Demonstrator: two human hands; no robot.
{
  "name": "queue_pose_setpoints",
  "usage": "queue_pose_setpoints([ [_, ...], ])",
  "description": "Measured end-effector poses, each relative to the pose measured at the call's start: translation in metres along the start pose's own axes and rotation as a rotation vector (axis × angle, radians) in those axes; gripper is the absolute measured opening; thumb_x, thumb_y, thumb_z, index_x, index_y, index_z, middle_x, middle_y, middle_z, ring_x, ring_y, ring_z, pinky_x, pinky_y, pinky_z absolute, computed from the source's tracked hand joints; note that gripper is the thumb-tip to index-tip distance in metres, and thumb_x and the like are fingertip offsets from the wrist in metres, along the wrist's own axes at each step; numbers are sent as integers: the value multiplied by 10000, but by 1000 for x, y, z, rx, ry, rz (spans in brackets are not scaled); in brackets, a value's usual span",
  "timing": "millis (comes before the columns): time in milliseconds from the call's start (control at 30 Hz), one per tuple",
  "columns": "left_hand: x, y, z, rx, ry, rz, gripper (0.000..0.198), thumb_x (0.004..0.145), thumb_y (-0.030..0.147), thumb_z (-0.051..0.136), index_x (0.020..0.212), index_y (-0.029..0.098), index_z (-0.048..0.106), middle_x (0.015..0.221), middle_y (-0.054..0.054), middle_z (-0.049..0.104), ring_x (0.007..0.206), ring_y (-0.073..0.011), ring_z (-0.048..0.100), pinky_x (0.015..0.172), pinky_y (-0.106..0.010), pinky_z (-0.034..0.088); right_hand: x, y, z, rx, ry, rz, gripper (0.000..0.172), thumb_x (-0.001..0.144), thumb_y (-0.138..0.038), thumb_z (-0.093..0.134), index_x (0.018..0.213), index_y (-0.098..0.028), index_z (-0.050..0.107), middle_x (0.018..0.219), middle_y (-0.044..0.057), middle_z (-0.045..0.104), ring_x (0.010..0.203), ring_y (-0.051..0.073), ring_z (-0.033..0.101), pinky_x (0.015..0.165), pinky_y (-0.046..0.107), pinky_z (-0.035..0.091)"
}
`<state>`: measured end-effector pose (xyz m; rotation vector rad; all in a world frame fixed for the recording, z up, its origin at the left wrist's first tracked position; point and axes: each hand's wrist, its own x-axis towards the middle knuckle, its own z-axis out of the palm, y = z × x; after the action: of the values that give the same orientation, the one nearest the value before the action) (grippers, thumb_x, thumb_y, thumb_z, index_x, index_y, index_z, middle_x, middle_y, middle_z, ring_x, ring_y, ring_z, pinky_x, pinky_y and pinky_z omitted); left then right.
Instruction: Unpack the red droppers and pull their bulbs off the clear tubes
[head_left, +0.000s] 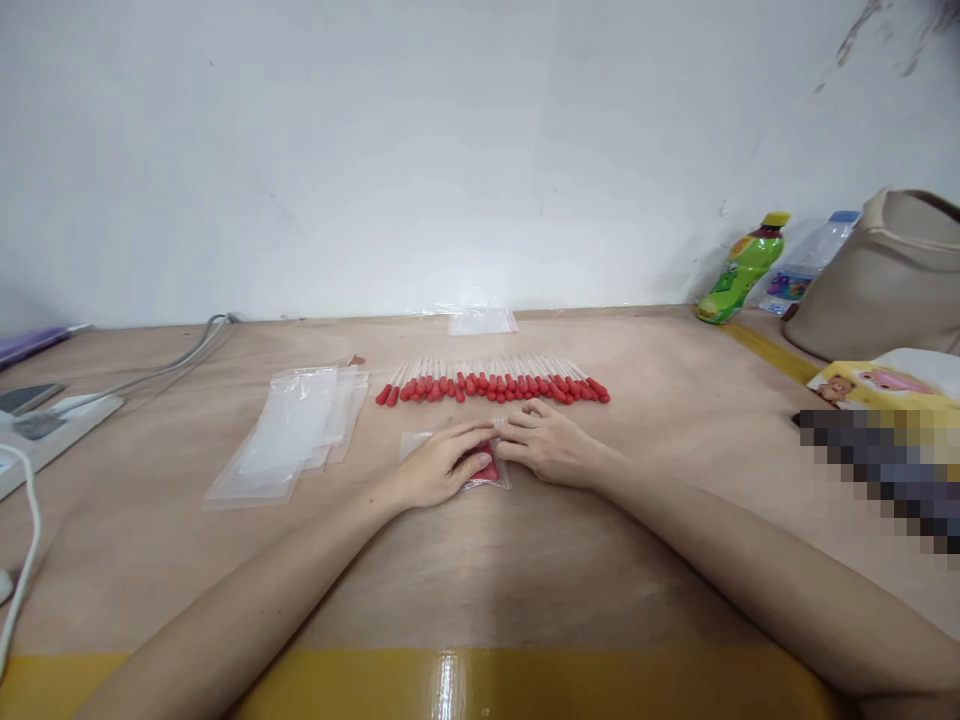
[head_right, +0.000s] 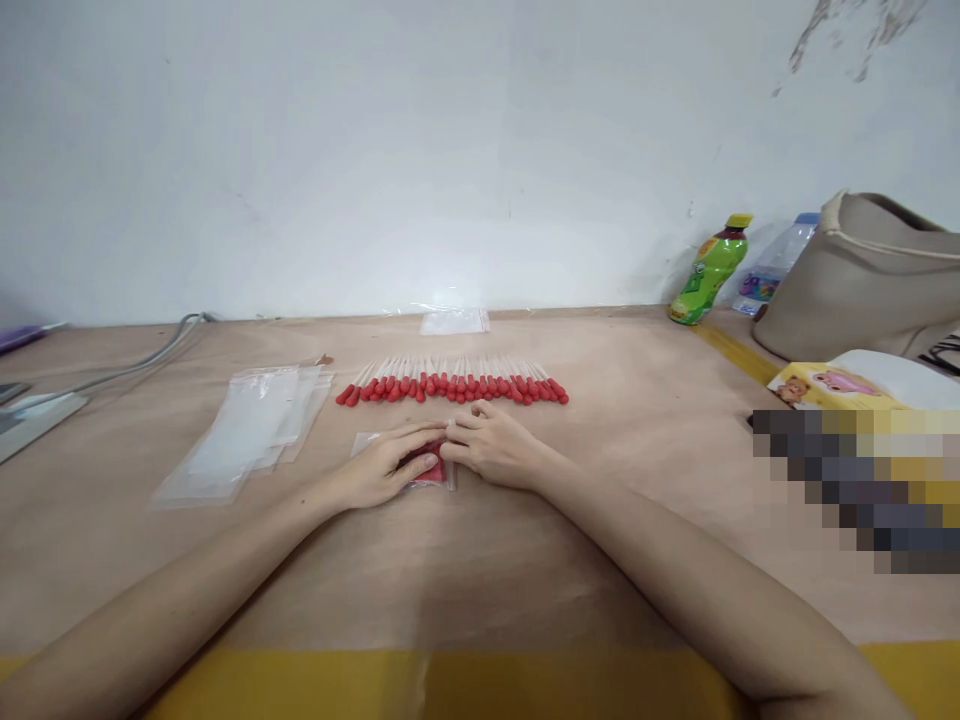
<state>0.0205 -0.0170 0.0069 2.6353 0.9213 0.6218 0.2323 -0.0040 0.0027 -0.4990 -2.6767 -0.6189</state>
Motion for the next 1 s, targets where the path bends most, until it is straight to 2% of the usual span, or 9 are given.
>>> queue_pose_setpoints([
  [67,1,0,-2,8,11,6,343,883,265,433,1214,187,474,1216,-76,534,1115,-176,496,939,-341,421,-2,0,2,8,34,36,197,872,-128,351,852,-183,538,906,39,586,841,165,447,757,329,282],
  [167,5,0,-6,23,59,50,324,884,219,422,1198,195,499,1207,-79,530,1100,-170,504,923,-333,432,-4,-1,7,25,170,107,215,844,-92,349,856,-172,548,890,43,596,824,163,452,750,332,286],
  [333,14,-2,-4,49,195,229,226,861,169,457,1029,170,608,1103,-89,578,1003,-162,543,851,-312,467,-5,-6,12,4,365,171,207,811,-68,366,828,-174,543,821,32,596,779,149,458,756,324,296],
  [467,16,-6,4,101,322,354,149,837,162,505,916,159,631,930,-68,635,839,-143,583,747,-274,492,-4,-9,12,-4,382,174,183,810,-75,386,832,-180,534,794,14,599,743,134,457,750,315,298],
  [533,15,-7,5,136,346,394,135,831,144,506,893,154,626,898,-60,644,800,-135,590,725,-258,492,-4,-9,12,-8,385,172,175,814,-82,391,834,-181,534,801,13,605,738,131,460,749,313,299],
  [733,10,-11,2,253,344,411,165,842,127,465,927,168,601,937,-52,645,821,-124,605,731,-226,490,-6,-6,6,-6,360,168,218,806,-56,367,847,-174,545,825,27,616,768,140,476,744,318,307],
  [1000,8,-10,4,288,326,386,172,855,131,434,914,164,592,934,-49,644,796,-120,613,708,-211,486,-2,-10,3,31,398,121,121,822,-141,466,856,-210,559,826,1,620,773,127,482,748,311,309],
])
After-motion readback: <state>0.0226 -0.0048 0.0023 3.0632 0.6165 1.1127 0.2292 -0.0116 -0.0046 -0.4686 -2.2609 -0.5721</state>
